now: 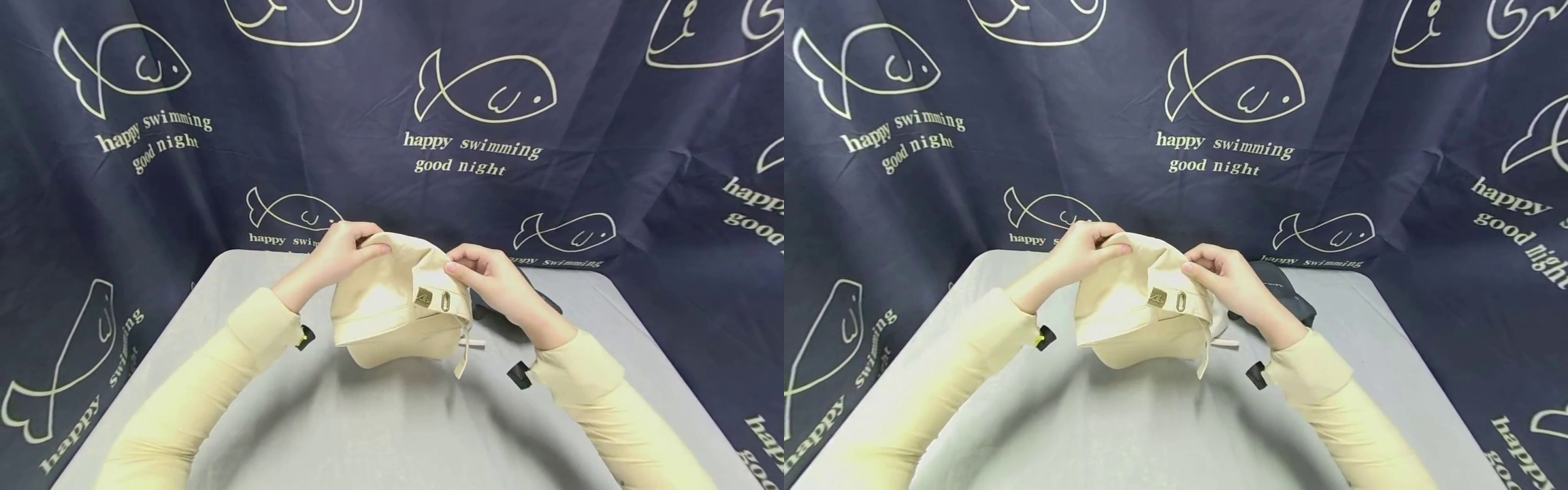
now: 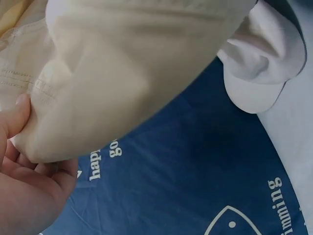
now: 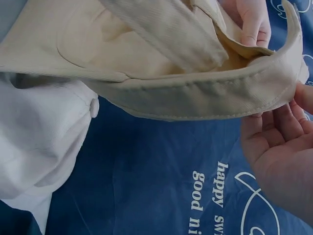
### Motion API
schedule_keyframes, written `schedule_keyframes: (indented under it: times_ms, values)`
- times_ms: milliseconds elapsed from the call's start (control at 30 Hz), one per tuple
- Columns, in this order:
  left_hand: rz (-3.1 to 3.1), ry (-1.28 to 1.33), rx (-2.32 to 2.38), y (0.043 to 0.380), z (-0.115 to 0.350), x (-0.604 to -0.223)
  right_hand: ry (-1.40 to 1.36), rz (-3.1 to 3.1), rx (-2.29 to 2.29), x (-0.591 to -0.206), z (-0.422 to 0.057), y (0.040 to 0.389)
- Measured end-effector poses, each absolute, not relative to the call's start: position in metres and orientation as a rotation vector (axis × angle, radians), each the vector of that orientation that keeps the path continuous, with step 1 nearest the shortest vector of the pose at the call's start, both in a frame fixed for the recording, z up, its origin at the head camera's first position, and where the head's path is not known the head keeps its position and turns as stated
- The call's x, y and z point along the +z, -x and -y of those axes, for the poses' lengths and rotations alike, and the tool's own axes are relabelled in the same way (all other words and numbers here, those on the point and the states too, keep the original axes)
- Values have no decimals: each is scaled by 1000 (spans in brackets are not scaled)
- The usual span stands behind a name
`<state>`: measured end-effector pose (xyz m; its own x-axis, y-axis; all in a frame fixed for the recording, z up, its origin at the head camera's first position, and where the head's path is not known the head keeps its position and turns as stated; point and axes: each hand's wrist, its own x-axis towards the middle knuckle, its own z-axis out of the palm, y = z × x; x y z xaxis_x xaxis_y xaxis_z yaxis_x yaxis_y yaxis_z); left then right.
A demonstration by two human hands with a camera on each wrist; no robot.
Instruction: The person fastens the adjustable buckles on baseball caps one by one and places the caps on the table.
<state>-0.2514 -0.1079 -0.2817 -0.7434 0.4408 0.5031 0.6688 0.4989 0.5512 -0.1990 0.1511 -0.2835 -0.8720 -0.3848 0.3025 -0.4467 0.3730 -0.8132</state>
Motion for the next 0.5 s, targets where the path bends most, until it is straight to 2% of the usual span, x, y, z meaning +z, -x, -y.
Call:
schedule_keyframes:
  times_ms: [500]
  values:
    - [2336,806,-1196,240,111,-281,-743,2505,1631,-288,-150,201]
